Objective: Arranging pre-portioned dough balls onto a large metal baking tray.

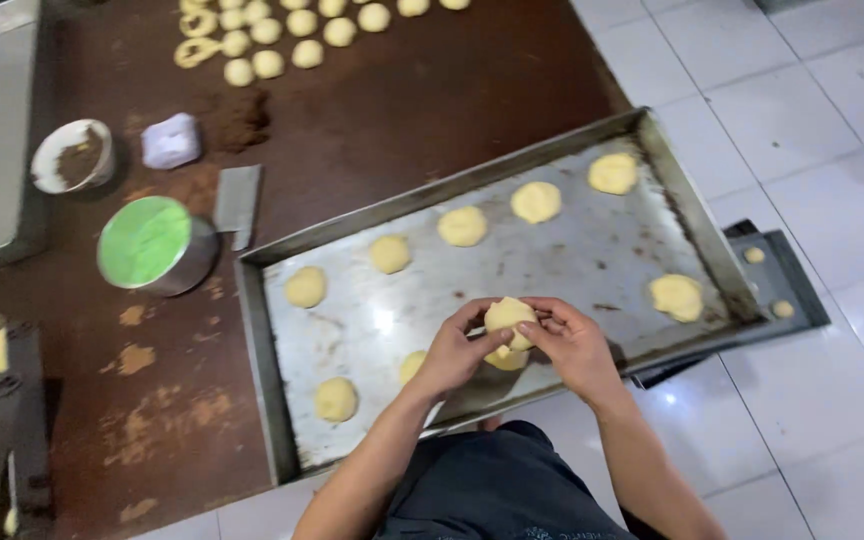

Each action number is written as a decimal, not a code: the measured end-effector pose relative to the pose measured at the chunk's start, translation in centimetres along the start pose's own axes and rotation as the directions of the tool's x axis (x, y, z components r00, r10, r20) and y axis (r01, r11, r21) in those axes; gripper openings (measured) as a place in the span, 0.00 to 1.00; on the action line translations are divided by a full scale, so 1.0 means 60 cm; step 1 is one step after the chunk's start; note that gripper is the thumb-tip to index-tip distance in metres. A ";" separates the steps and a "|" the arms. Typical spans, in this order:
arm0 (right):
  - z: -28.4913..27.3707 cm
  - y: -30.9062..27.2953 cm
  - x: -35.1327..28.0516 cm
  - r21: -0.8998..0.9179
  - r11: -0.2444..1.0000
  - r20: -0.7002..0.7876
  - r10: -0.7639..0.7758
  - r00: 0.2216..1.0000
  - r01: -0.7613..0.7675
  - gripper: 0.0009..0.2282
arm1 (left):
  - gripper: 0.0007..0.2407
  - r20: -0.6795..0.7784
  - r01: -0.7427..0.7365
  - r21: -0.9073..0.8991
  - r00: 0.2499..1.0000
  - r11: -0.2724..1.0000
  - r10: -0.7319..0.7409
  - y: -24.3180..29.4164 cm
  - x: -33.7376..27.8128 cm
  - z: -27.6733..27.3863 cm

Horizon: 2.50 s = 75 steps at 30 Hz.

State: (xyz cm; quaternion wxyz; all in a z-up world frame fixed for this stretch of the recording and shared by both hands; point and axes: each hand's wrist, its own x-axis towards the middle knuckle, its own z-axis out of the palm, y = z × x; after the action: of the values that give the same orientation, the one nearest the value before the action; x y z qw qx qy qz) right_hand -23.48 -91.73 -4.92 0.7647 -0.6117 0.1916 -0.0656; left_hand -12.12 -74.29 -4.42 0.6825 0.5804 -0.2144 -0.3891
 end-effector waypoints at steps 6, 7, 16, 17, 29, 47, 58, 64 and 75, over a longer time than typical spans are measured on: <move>-0.103 -0.028 -0.041 -0.429 0.900 -0.152 -0.160 0.975 0.081 0.16 | 0.21 -0.015 0.011 -0.032 1.000 0.999 -0.012 -0.069 0.065 0.096; -0.129 -0.010 -0.045 -0.421 0.905 -0.164 -0.143 0.976 0.061 0.16 | 0.21 -0.009 0.032 -0.034 0.999 0.999 -0.032 -0.072 0.072 0.108; -0.180 -0.075 -0.036 -0.457 0.862 -0.262 0.104 0.959 -0.218 0.29 | 0.25 -0.097 0.242 0.435 0.970 0.867 -0.222 -0.056 0.132 0.180; -0.187 -0.062 -0.031 -0.607 0.776 -0.211 0.053 0.976 -0.174 0.26 | 0.27 -0.152 0.255 0.479 0.967 0.840 -0.206 -0.061 0.135 0.181; -0.207 -0.046 0.001 -0.610 0.790 -0.083 0.019 0.996 -0.066 0.22 | 0.26 0.041 0.099 0.172 0.993 0.980 -0.107 -0.111 0.135 0.147; -0.169 -0.071 -0.004 -0.921 0.387 -0.086 -0.110 0.990 -0.037 0.21 | 0.22 -0.052 -0.044 0.861 0.984 0.507 0.173 -0.071 0.111 0.169; -0.159 -0.084 -0.018 -0.868 0.432 0.078 -0.369 0.926 0.246 0.13 | 0.24 0.345 -0.369 0.929 0.879 0.011 0.330 -0.066 0.085 0.150; -0.146 -0.136 -0.048 -0.834 0.508 -0.032 -0.432 0.901 0.214 0.12 | 0.27 0.660 -0.644 0.750 0.721 -0.148 0.209 -0.089 0.110 0.129; -0.122 -0.122 -0.071 -0.777 0.602 -0.100 -0.407 0.908 0.185 0.12 | 0.33 0.673 -0.671 0.739 0.731 -0.061 0.110 -0.123 0.135 0.128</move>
State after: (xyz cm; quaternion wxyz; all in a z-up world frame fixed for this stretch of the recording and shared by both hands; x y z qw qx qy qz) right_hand -29.16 -98.75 1.71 0.3869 -0.8807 0.1973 -0.1892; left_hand -15.00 -85.56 -10.97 0.1308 0.6850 -0.7161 -0.0293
